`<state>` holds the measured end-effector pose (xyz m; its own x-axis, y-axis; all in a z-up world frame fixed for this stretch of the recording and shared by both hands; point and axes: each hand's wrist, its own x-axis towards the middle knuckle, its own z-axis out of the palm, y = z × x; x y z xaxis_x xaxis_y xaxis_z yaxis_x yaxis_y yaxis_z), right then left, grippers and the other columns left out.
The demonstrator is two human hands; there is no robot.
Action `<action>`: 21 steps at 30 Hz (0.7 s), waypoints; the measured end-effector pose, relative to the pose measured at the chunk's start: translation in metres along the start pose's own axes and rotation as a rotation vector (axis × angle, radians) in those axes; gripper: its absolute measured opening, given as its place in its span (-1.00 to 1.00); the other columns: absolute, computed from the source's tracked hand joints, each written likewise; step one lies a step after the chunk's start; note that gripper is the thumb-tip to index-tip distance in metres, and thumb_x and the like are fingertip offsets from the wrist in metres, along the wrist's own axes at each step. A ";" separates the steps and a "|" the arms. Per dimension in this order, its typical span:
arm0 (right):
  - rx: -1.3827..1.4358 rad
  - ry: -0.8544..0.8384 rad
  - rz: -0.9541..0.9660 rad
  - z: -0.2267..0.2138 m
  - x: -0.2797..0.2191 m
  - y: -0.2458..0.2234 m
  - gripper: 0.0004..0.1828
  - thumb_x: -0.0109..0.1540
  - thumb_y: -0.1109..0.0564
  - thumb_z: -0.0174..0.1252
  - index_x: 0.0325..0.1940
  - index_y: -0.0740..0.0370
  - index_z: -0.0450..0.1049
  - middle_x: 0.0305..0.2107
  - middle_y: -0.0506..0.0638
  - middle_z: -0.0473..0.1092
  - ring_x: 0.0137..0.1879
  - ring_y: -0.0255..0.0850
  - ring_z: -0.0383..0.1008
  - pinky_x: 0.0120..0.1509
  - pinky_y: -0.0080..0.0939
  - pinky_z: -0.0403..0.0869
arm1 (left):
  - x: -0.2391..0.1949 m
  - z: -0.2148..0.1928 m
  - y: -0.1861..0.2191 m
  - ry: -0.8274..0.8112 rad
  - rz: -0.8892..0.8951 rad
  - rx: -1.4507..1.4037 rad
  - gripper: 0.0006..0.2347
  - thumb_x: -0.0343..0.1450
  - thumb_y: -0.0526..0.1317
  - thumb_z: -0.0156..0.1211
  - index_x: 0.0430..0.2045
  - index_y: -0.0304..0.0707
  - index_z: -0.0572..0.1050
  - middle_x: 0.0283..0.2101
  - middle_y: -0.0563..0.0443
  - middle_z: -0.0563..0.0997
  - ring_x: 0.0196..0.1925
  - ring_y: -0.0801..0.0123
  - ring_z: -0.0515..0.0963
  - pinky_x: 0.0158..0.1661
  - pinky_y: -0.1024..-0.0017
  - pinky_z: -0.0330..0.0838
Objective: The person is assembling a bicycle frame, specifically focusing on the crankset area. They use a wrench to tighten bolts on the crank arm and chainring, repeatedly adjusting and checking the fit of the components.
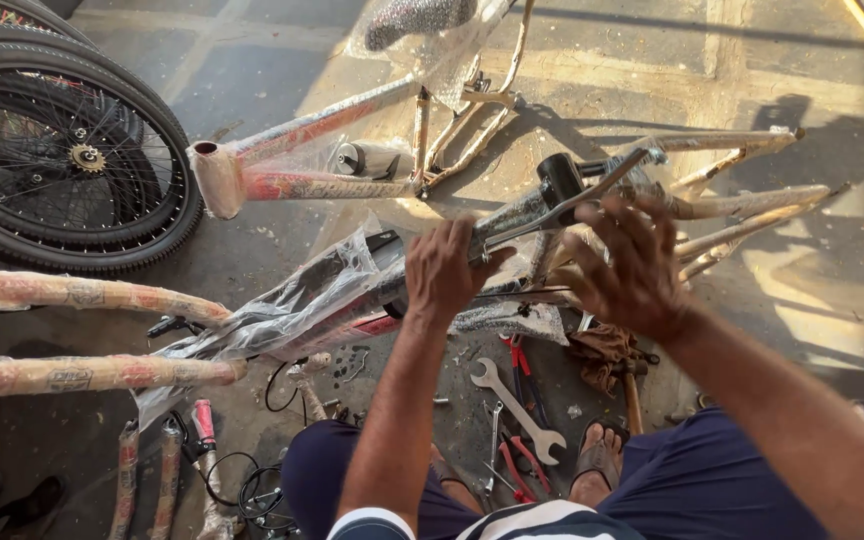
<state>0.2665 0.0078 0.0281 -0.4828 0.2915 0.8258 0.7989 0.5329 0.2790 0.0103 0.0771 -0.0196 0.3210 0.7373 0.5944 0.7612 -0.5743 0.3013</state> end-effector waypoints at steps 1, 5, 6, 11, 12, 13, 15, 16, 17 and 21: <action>0.067 0.021 0.108 0.003 -0.024 -0.033 -0.48 0.38 -0.18 0.24 0.25 0.16 0.32 0.16 0.17 0.35 0.32 0.06 0.32 0.40 0.18 0.35 | 0.001 -0.002 -0.002 -0.054 -0.020 -0.007 -0.48 0.32 0.32 0.28 -0.22 -0.14 0.47 -0.42 0.02 0.58 -0.45 0.26 0.57 -0.35 0.23 0.37; 0.528 -0.695 0.650 0.044 -0.120 -0.143 -0.59 0.14 -0.09 0.29 0.00 0.11 0.56 0.01 0.06 0.48 0.11 0.04 0.50 0.14 0.04 0.48 | 0.002 -0.008 -0.001 -0.056 0.007 -0.007 -0.51 0.25 0.24 0.43 -0.26 -0.13 0.46 -0.42 0.02 0.58 -0.44 0.22 0.57 -0.37 0.20 0.40; 0.591 -0.853 0.825 0.064 -0.144 -0.161 -0.59 0.16 -0.12 0.28 -0.02 0.13 0.56 -0.05 0.06 0.50 0.08 0.03 0.52 0.15 0.01 0.48 | 0.003 -0.008 -0.002 -0.007 0.039 0.002 -0.52 0.23 0.21 0.46 -0.27 -0.13 0.46 -0.41 -0.01 0.57 -0.42 0.19 0.57 -0.37 0.18 0.40; 0.634 -1.258 1.061 0.138 -0.286 -0.240 -0.57 0.17 -0.18 0.29 -0.05 0.13 0.58 -0.10 0.11 0.51 0.06 0.10 0.51 0.12 0.08 0.49 | -0.006 0.013 -0.018 0.143 0.128 0.013 -0.53 0.41 0.26 0.36 -0.08 -0.07 0.45 -0.32 0.04 0.60 -0.34 0.15 0.61 -0.28 0.14 0.46; 0.594 -1.261 0.931 0.139 -0.311 -0.251 -0.58 0.18 -0.18 0.29 -0.08 0.16 0.55 -0.16 0.17 0.50 0.01 0.13 0.51 0.07 0.11 0.49 | -0.009 0.018 -0.021 0.131 0.145 0.012 -0.49 0.45 0.28 0.34 0.02 -0.08 0.45 -0.34 0.05 0.60 -0.36 0.19 0.62 -0.28 0.14 0.47; 0.551 -1.240 0.794 0.145 -0.330 -0.256 -0.59 0.18 -0.17 0.28 -0.12 0.20 0.52 -0.21 0.22 0.48 -0.04 0.17 0.51 0.03 0.13 0.50 | -0.009 0.023 -0.024 0.144 0.149 0.027 -0.49 0.45 0.28 0.33 0.05 -0.05 0.44 -0.32 0.04 0.62 -0.34 0.20 0.63 -0.29 0.16 0.48; 0.434 -1.202 0.708 0.146 -0.359 -0.269 -0.56 0.09 -0.12 0.28 -0.16 0.25 0.48 -0.24 0.24 0.47 -0.08 0.18 0.50 -0.08 0.15 0.51 | -0.014 0.032 -0.027 0.171 0.160 0.054 -0.49 0.45 0.29 0.31 0.11 0.02 0.42 -0.26 0.02 0.65 -0.30 0.23 0.66 -0.31 0.22 0.49; 0.376 -1.179 0.665 0.145 -0.369 -0.274 -0.55 0.04 -0.10 0.29 -0.18 0.27 0.45 -0.25 0.25 0.47 -0.09 0.18 0.50 -0.13 0.15 0.51 | -0.020 0.035 -0.026 0.130 0.131 0.062 -0.48 0.44 0.29 0.33 0.11 0.02 0.42 -0.26 0.02 0.66 -0.30 0.24 0.66 -0.31 0.21 0.50; 0.348 -1.171 0.661 0.150 -0.373 -0.276 -0.65 0.12 -0.03 0.24 -0.17 0.26 0.45 -0.27 0.21 0.48 -0.10 0.17 0.49 -0.13 0.17 0.51 | -0.019 0.038 -0.026 0.099 0.112 0.071 -0.48 0.43 0.29 0.34 0.12 0.03 0.43 -0.27 0.01 0.66 -0.31 0.24 0.67 -0.31 0.20 0.51; 0.253 -1.213 0.584 0.161 -0.380 -0.284 -0.72 0.23 0.13 0.14 -0.03 0.31 0.42 -0.35 0.13 0.49 -0.12 0.11 0.50 -0.13 0.18 0.50 | -0.017 0.031 -0.024 0.160 0.146 0.040 -0.43 0.42 0.23 0.37 0.19 -0.03 0.36 -0.18 -0.03 0.65 -0.20 0.17 0.67 -0.17 0.14 0.54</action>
<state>0.1655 -0.1261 -0.4444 -0.2143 0.9584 -0.1886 0.9692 0.1846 -0.1628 0.0045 0.0892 -0.0602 0.3379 0.5798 0.7413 0.7359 -0.6538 0.1759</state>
